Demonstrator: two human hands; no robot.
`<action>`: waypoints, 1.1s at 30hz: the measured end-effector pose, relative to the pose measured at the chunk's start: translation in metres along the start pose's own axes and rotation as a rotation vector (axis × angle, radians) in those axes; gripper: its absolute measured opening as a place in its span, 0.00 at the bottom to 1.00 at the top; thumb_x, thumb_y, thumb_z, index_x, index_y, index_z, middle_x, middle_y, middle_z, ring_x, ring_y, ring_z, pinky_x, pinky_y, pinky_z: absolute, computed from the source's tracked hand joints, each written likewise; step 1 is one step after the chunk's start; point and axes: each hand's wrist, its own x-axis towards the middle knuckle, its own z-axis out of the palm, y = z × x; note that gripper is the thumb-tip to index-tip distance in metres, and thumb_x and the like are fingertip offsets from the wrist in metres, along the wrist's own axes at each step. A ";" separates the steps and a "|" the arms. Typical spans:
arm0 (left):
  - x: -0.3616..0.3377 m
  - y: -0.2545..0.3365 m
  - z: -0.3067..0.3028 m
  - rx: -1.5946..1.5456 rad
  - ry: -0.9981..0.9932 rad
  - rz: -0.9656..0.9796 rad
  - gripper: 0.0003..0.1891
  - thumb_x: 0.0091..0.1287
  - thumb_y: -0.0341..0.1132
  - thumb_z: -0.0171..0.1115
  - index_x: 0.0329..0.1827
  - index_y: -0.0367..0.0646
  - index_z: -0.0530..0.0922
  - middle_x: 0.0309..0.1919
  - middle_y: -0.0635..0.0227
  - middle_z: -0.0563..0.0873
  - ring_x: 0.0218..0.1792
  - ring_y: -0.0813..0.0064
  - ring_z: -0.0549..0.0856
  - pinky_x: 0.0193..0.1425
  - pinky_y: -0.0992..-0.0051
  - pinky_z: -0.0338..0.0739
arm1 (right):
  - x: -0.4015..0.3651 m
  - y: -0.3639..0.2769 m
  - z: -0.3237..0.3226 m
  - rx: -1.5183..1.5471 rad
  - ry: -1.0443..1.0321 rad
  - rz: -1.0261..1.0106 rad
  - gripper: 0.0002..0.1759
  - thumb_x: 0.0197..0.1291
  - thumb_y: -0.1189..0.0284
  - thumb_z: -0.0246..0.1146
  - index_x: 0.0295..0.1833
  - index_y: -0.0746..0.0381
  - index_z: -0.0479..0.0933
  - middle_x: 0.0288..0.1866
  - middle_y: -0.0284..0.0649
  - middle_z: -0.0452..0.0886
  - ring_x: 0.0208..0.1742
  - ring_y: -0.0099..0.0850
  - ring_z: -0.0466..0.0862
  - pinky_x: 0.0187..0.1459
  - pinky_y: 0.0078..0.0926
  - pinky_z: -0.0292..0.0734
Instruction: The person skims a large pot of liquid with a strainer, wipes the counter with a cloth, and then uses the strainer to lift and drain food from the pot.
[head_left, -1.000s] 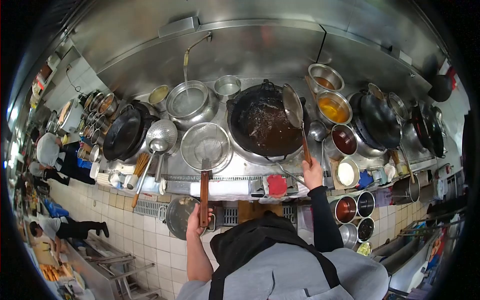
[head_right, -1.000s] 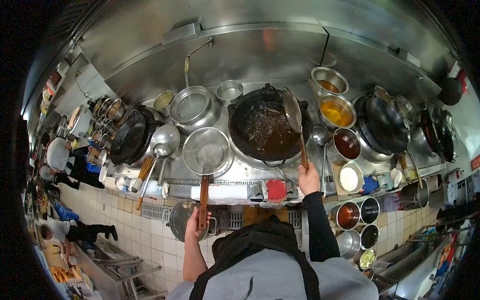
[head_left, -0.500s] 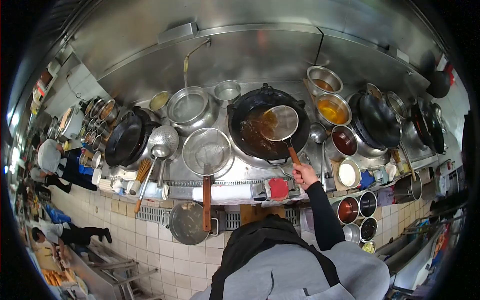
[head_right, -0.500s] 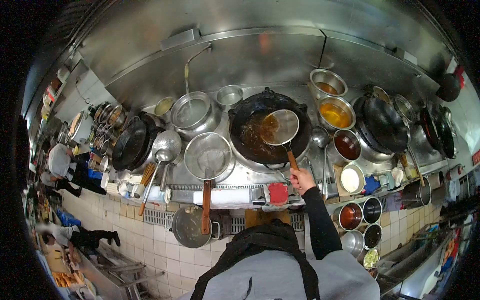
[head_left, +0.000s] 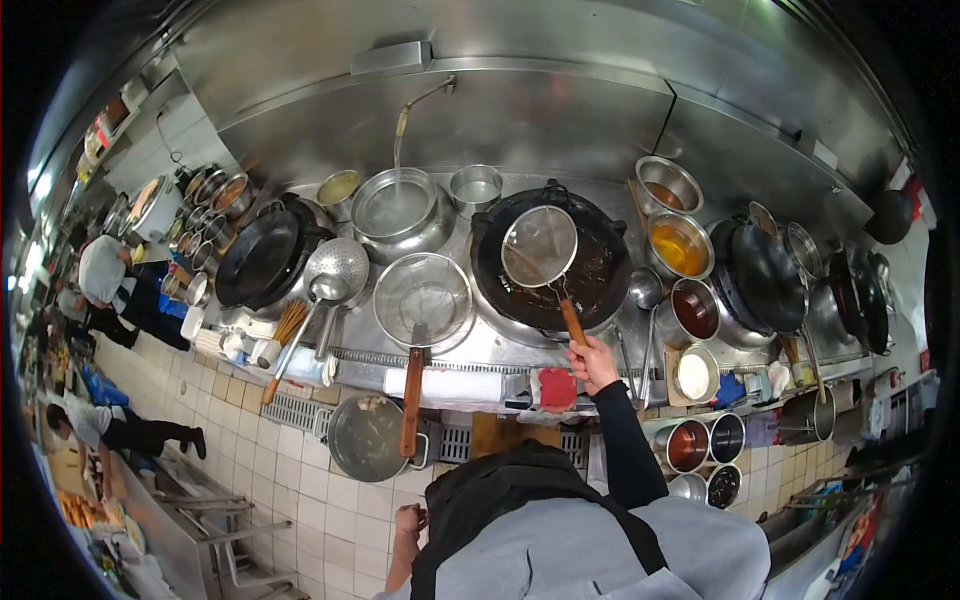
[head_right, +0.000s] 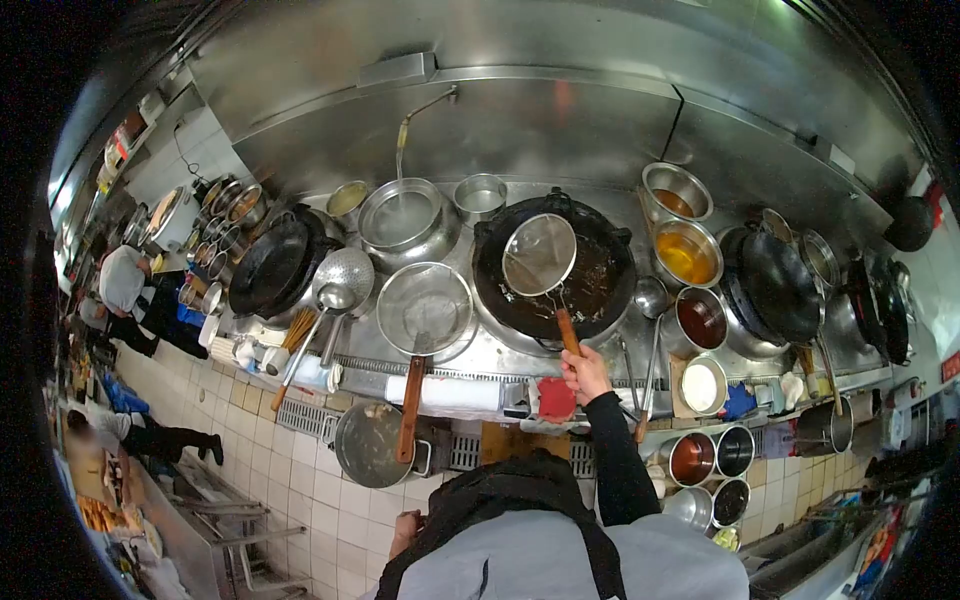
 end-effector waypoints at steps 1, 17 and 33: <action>-0.001 0.002 0.000 0.149 -0.031 0.039 0.04 0.71 0.31 0.59 0.42 0.40 0.77 0.26 0.63 0.82 0.24 0.70 0.81 0.26 0.67 0.77 | -0.001 -0.003 -0.004 -0.041 0.017 -0.013 0.06 0.69 0.75 0.62 0.47 0.59 0.71 0.29 0.32 0.72 0.21 0.17 0.66 0.16 0.17 0.54; -0.003 -0.011 0.000 0.835 -0.155 0.269 0.13 0.68 0.34 0.57 0.49 0.37 0.83 0.40 0.53 0.88 0.39 0.56 0.88 0.40 0.62 0.82 | -0.064 0.022 -0.026 -0.299 0.344 -0.118 0.06 0.68 0.73 0.62 0.44 0.62 0.72 0.27 0.35 0.75 0.22 0.24 0.72 0.19 0.22 0.62; 0.015 -0.021 -0.015 0.514 -0.185 0.280 0.12 0.71 0.36 0.59 0.49 0.36 0.82 0.33 0.65 0.85 0.30 0.69 0.83 0.29 0.66 0.77 | -0.031 -0.009 0.021 -0.039 0.002 0.015 0.06 0.71 0.75 0.59 0.50 0.62 0.71 0.31 0.33 0.73 0.20 0.17 0.67 0.17 0.17 0.57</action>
